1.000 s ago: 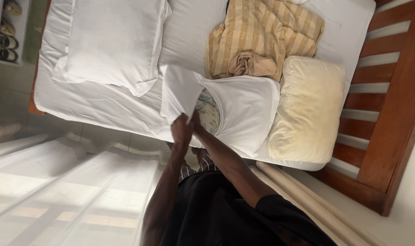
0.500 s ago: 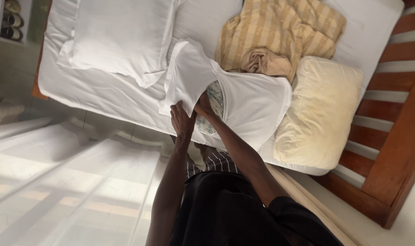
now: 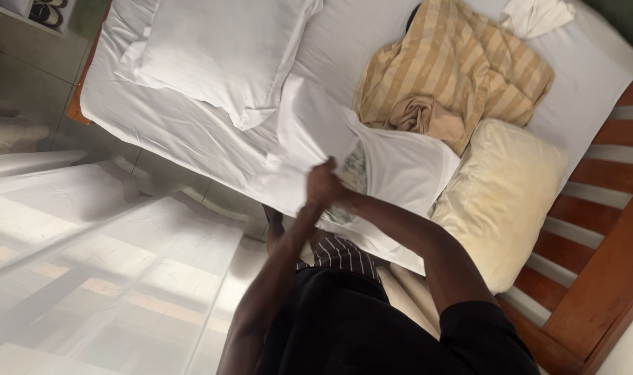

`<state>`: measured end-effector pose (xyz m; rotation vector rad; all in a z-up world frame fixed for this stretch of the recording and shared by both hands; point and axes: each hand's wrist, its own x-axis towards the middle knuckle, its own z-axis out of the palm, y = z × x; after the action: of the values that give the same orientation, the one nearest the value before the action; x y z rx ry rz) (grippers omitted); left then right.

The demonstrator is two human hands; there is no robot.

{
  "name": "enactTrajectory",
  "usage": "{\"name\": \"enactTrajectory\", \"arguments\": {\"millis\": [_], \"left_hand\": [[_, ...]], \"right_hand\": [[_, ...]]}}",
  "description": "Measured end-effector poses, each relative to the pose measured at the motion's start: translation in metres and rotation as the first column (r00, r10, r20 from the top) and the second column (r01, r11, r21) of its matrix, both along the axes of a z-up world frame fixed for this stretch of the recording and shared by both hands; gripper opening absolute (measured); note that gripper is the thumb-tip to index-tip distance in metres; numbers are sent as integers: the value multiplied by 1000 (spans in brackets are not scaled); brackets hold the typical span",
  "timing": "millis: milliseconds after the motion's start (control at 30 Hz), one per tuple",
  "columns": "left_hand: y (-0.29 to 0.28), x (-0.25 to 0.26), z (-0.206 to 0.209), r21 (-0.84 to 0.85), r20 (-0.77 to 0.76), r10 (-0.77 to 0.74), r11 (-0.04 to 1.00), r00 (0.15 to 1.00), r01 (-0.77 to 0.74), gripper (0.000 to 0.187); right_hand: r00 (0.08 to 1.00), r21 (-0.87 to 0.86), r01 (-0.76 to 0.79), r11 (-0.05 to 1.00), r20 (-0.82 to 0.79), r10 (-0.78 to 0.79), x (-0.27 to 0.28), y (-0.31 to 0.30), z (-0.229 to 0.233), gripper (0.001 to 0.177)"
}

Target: The person puts pillowcases onto two pillows by hand while working on a bed. They slide a patterned pillow into a white pillowcase, smooth it out, and then repeat the action with another pillow and pillowcase.

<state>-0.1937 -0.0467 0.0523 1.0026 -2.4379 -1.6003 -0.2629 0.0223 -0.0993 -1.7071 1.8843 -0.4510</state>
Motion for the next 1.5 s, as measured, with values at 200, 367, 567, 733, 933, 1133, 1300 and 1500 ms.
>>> {"name": "enactTrajectory", "arguments": {"millis": [200, 367, 567, 733, 933, 1133, 1300, 1500], "left_hand": [[6, -18, 63, -18, -127, 16, 1000, 992, -19, 31], [-7, -21, 24, -140, -227, -10, 990, 974, -23, 37], [13, 35, -74, -13, 166, -121, 992, 979, 125, 51], [32, 46, -148, -62, 122, -299, 949, 946, 308, 69], [36, 31, -179, 68, 113, 91, 993, 989, -99, 60], [12, 34, -189, 638, -17, 320, 733, 947, -236, 53], [18, 15, -190, 753, 210, 103, 617, 972, -228, 49], [35, -40, -179, 124, 567, -265, 964, 780, 236, 48]], "right_hand": [[921, -104, 386, 917, 90, -378, -52, -26, -11, 50], [699, -184, 715, 674, 219, -681, -68, -21, -14, 56], [737, -172, 644, 745, -121, -665, -55, 76, 36, 63], [920, 465, 363, 808, -314, -233, -38, 124, 65, 44], [951, -37, 268, 963, -149, -270, -23, 99, 25, 68], [909, 452, 375, 809, -349, -227, 8, 55, -12, 54], [978, 412, 203, 888, -132, -162, 0, 55, 37, 23], [927, 234, 370, 899, -27, -374, -44, 88, 110, 20]]}}
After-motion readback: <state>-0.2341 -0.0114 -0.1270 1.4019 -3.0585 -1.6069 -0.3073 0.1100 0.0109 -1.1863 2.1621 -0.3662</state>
